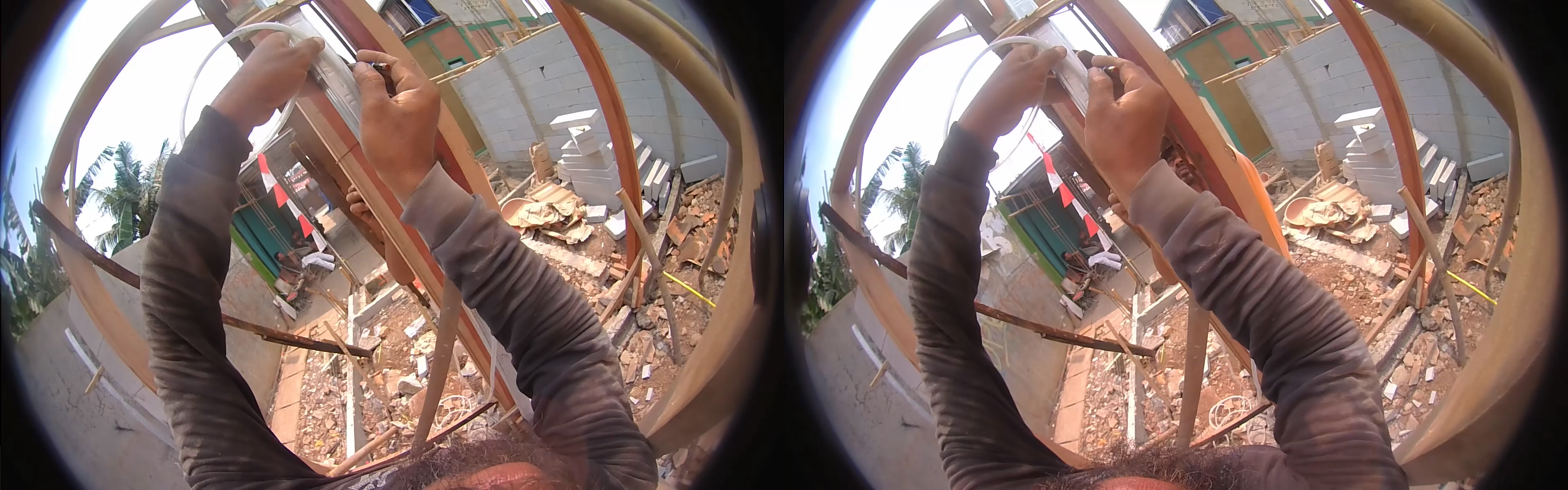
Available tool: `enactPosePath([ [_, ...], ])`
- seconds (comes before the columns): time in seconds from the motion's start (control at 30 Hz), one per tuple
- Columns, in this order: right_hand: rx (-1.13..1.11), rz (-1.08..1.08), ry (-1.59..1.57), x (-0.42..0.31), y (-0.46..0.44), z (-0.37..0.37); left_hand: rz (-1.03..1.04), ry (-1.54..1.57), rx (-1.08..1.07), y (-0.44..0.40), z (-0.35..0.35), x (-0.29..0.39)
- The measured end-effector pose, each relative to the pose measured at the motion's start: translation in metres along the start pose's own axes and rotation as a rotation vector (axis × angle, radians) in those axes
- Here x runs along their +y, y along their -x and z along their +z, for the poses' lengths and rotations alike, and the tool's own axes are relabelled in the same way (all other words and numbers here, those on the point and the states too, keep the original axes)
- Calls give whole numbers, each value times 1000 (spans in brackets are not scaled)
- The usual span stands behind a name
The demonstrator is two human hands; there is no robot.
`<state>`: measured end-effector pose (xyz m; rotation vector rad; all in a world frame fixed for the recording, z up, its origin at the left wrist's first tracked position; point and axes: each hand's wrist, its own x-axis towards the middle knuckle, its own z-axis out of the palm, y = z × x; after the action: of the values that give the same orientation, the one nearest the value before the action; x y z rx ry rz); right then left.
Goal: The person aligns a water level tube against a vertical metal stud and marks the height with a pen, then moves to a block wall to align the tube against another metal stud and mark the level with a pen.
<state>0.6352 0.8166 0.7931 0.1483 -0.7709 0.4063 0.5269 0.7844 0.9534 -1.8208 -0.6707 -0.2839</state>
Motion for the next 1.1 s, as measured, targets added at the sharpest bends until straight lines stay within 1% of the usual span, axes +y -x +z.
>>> enactPosePath([
  [0.07, 6, -32, 21, -1, 2, 1, 152, -174, 54, -1, 0, -4],
  [0.1, 9, -15, 15, -2, 2, 2, 150, -174, 55, 0, -2, 0],
  [0.13, 13, 3, 9, -2, 2, 2, 30, 14, 10, 0, -2, 4],
  [0.2, 8, 14, 2, -2, 2, 3, -91, 200, -33, 0, -5, 7],
  [0.27, 3, 25, -4, 0, 1, 3, 71, -64, -8, 0, -5, 4],
  [0.4, 3, 30, -15, 2, 0, 1, -9, 59, -10, 1, -4, 7],
  [0.5, -5, 30, -40, 4, -3, 0, 18, -16, -8, 0, 0, 1],
  [0.57, -10, 36, -50, 6, -4, -1, 113, -70, 38, 1, 4, -4],
  [0.67, -28, 17, -24, 6, -4, -2, 156, -145, 53, 1, 4, -5],
  [0.77, -45, 40, -16, 3, -2, -3, 127, -124, 28, 1, 2, -3],
  [0.9, -46, 10, 7, 4, -3, -4, 125, -115, 36, -1, 11, -12],
  [0.93, -48, 2, 18, 5, -3, -4, 84, -22, 25, -3, 16, -17],
  [1.0, -54, 1, 19, 5, -3, -4, 43, 72, 14, -4, 14, -13],
  [1.07, -58, -1, 19, 4, -3, -4, 81, -68, 15, 0, 10, -8],
  [1.1, -56, -3, 12, 4, -3, -3, 82, -67, 15, 0, 10, -6],
])
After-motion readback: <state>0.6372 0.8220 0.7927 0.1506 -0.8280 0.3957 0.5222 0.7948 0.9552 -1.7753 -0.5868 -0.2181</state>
